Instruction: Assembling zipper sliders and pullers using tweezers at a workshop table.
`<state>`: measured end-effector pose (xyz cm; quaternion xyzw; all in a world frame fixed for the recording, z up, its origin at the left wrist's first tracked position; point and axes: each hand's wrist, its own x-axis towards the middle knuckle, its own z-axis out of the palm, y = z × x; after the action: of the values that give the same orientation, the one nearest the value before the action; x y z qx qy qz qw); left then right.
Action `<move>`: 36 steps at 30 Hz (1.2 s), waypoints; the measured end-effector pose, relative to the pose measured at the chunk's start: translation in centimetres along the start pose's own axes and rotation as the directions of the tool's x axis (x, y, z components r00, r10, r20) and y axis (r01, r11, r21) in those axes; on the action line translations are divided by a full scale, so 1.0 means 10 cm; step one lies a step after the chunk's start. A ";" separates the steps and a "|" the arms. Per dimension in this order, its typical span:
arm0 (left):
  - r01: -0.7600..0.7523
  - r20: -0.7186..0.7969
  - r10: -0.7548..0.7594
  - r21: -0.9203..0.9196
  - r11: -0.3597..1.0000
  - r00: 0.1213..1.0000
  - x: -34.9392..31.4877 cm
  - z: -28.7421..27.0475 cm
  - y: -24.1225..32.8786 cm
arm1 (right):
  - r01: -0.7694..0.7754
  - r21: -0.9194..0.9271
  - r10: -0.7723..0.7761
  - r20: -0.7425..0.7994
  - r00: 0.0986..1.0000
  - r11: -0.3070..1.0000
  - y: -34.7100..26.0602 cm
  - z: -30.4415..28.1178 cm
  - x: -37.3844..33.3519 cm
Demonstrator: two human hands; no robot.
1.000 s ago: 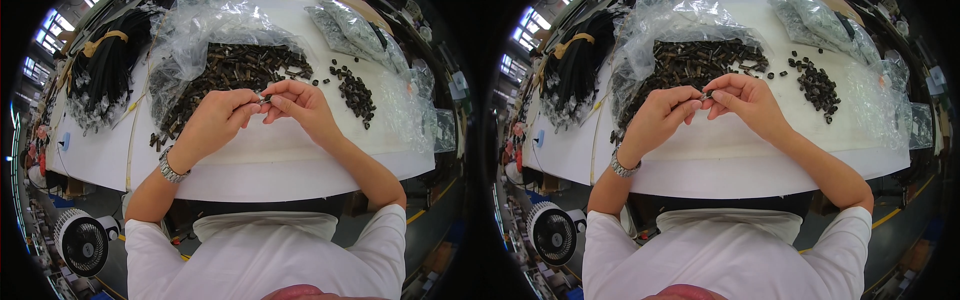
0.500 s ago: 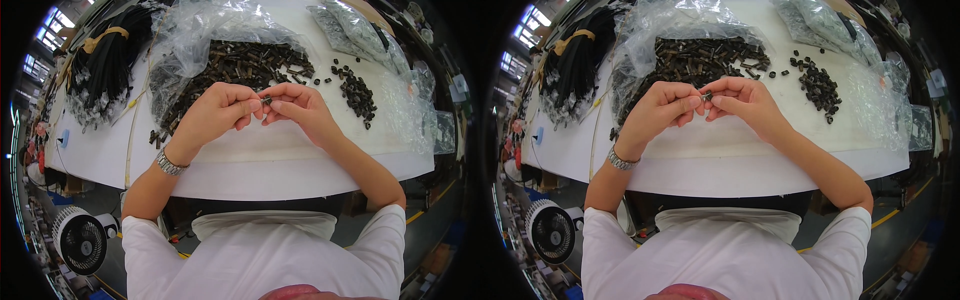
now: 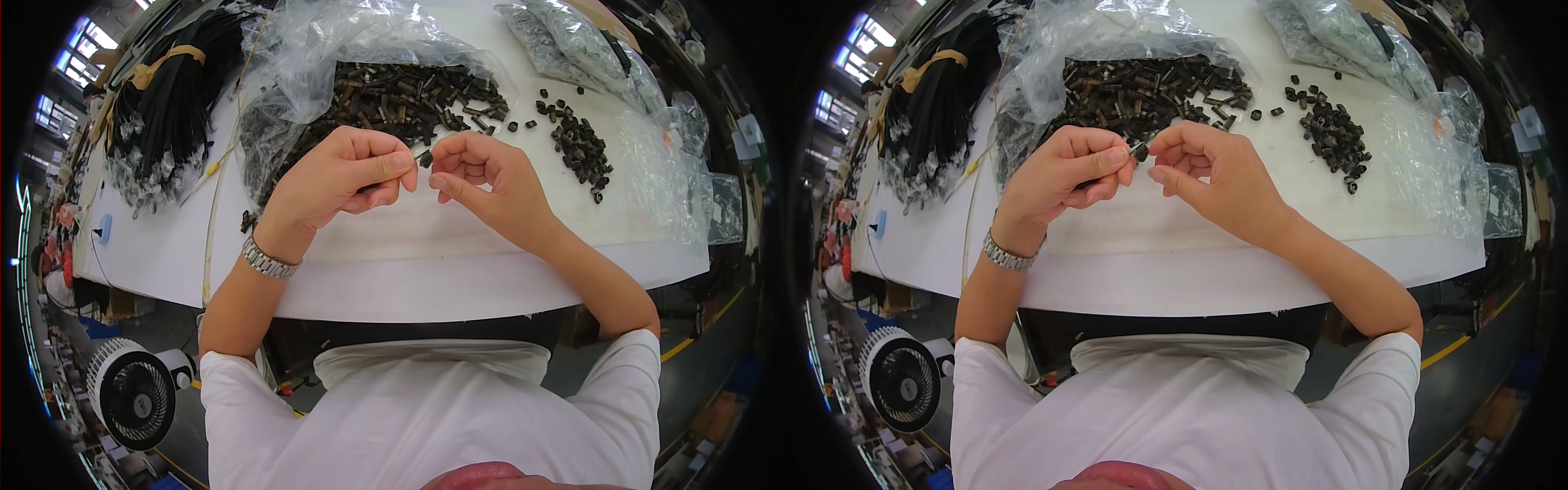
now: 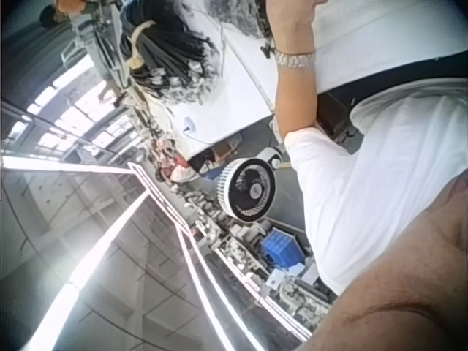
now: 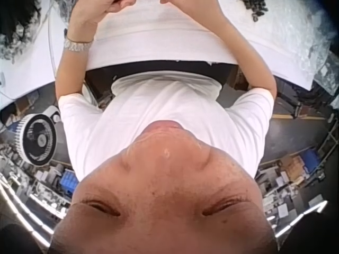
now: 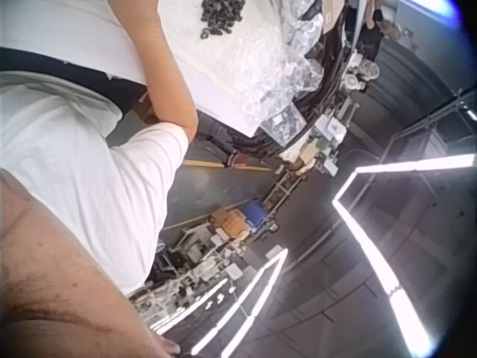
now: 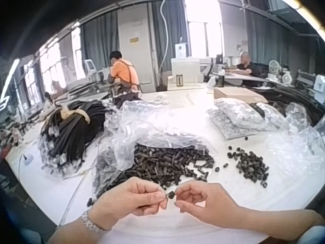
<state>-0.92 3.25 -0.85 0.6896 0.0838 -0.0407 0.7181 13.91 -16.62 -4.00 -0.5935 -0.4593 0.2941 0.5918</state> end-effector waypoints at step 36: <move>-0.136 -0.043 0.166 0.399 0.907 0.985 -0.02 0.15 0.05 | -0.360 0.679 0.179 0.324 0.929 0.639 0.24 -0.21 0.14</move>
<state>-0.95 1.78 -0.28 0.8256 0.0477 0.0253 0.5616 16.80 -16.01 -5.86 -0.3333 -0.2742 0.6031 0.6708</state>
